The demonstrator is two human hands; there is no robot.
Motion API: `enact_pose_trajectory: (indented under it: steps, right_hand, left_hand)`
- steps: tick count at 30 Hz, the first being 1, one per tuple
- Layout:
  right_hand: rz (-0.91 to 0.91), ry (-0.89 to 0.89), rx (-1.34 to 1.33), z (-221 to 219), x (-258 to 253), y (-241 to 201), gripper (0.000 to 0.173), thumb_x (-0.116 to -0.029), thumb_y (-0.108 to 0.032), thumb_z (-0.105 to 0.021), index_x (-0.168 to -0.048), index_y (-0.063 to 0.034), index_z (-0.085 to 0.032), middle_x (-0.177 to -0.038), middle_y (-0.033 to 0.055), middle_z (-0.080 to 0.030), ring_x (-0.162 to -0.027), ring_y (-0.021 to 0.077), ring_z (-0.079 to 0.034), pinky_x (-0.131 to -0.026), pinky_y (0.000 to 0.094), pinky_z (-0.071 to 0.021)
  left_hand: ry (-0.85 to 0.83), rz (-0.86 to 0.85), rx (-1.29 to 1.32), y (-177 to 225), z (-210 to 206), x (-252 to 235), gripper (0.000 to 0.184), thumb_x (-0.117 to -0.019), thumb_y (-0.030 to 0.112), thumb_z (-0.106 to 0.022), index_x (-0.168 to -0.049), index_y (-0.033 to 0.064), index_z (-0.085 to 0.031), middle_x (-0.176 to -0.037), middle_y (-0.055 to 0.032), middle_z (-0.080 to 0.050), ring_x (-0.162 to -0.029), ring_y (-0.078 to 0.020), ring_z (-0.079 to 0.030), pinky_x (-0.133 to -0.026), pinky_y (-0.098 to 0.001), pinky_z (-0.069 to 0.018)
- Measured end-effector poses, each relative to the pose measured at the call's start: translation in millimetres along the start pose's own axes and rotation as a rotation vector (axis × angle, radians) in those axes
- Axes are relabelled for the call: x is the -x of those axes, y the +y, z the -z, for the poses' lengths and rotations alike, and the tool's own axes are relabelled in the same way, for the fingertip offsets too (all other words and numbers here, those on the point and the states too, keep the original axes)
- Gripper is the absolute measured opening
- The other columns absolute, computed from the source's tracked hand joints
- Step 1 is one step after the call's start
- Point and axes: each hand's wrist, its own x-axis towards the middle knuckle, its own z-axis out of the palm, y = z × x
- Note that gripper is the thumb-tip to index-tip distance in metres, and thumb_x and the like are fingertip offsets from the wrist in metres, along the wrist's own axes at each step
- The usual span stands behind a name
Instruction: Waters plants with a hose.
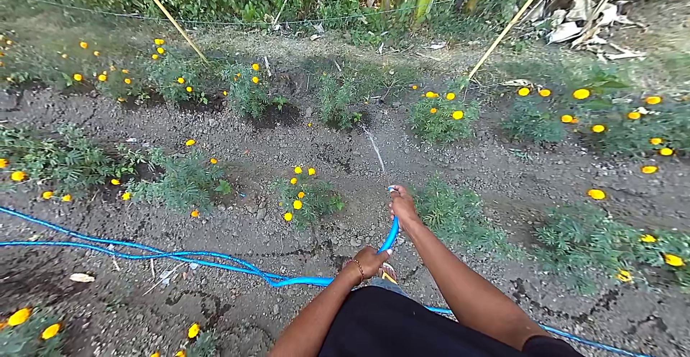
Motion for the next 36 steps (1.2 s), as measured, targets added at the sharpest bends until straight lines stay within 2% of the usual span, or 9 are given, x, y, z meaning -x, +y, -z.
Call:
enact_pose_trajectory:
  steps: [15,36]
  right_hand:
    - [0.045,-0.042,-0.002,-4.8,2.6,-7.6,0.031,-0.1134,-0.024,-0.036,-0.137,-0.0095,-0.049,-0.072,0.0019,-0.043,-0.045,0.0096,-0.037,-0.042,0.0266,-0.0373]
    - [0.055,-0.095,0.054,-19.2,5.5,-13.0,0.03,-0.1132,-0.023,-0.038,-0.137,-0.0089,-0.05,-0.078,0.0031,-0.044,-0.046,0.0097,-0.037,-0.042,0.0261,-0.0371]
  left_hand:
    - [0.016,0.004,0.034,2.5,1.9,3.1,0.051,-0.1096,0.05,-0.039,-0.088,0.0069,-0.056,-0.064,0.0014,-0.042,-0.05,-0.0112,-0.039,-0.05,-0.029,-0.0362]
    - [0.052,0.004,0.078,-3.2,3.0,11.4,0.05,-0.1099,0.049,-0.039,-0.086,0.0074,-0.055,-0.062,0.0018,-0.04,-0.048,-0.0106,-0.037,-0.049,-0.028,-0.0345]
